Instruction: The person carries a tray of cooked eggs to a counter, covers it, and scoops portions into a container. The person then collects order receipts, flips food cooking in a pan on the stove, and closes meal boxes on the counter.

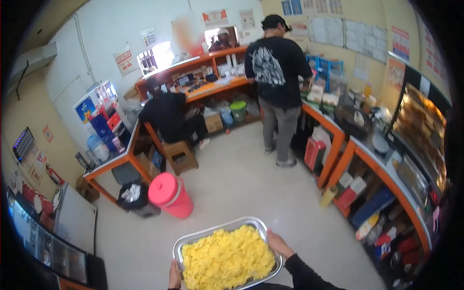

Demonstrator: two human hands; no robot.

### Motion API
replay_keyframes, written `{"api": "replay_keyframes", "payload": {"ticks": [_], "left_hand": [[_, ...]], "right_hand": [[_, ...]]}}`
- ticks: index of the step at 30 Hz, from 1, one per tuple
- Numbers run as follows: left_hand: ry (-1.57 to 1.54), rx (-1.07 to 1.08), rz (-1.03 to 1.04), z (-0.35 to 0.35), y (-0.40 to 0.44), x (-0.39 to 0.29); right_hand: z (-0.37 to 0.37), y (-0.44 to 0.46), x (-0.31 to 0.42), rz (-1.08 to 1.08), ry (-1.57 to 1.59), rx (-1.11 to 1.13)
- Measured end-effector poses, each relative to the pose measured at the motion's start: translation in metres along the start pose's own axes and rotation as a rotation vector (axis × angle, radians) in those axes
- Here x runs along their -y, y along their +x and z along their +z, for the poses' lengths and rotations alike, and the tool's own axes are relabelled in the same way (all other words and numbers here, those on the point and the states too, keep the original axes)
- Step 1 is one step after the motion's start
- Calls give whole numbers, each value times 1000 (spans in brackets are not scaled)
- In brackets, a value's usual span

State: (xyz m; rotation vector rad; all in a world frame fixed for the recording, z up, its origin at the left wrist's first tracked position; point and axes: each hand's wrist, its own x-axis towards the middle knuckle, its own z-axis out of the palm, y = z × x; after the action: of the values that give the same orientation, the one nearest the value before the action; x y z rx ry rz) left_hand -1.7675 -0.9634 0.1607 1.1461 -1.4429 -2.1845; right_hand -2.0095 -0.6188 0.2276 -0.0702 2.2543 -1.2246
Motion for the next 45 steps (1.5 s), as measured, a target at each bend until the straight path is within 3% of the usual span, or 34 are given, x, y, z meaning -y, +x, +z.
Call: {"api": "replay_keyframes", "payload": {"ticks": [1,4,5,8,10,13,16,17,18,19,23,26,28,29,31,32,33,37,40,42,45], "left_hand": [[11,-40,65,18,29,-28],[250,14,-54,89,136,-126],[170,33,-24,125,173,-159],[11,212,18,203,338,-191],[123,235,48,257,435,-225],[-77,357,54,376,569,-274],[-27,367,75,477,687,-333],[21,256,148,517,718,-353],[45,237,132,538,753,-371],[69,218,115,557,798,-386],[-146,216,20,624,943,-458],[-184,176,121,711,1004,-558],[-251,177,186,726,1120,-578],[-167,134,213,735,1173,-592],[32,42,201,761,1263,-638],[145,-7,165,780,1306,-666],[51,46,332,808,1344,-689],[-38,175,189,913,1501,-800],[94,267,222,1002,1611,-873],[110,263,213,1062,1674,-898],[41,337,246,1155,1757,-912]], "right_hand": [[-1,46,22,-16,-33,-13],[-15,191,68,-94,-132,-74],[-29,233,100,-31,-120,-61],[-93,353,187,-90,-123,-149],[-125,448,226,-81,-80,-173],[-178,588,292,-144,-29,-264],[-241,736,357,-192,-53,-297],[-265,785,379,-212,-45,-298],[-278,817,401,-208,-36,-273],[-310,850,454,-16,-25,-69],[-335,1056,546,-128,-118,-113],[-353,1194,637,-198,-134,-80],[-348,1305,689,-230,-68,-65],[-357,1343,721,-149,46,85],[-358,1434,770,-154,9,2],[-367,1474,799,-62,-34,71],[-377,1502,841,28,-83,144],[-414,1656,926,-24,145,-59],[-475,1757,979,-3,177,-61],[-508,1834,983,-19,200,-245],[-574,1904,1013,18,66,-318]]}}
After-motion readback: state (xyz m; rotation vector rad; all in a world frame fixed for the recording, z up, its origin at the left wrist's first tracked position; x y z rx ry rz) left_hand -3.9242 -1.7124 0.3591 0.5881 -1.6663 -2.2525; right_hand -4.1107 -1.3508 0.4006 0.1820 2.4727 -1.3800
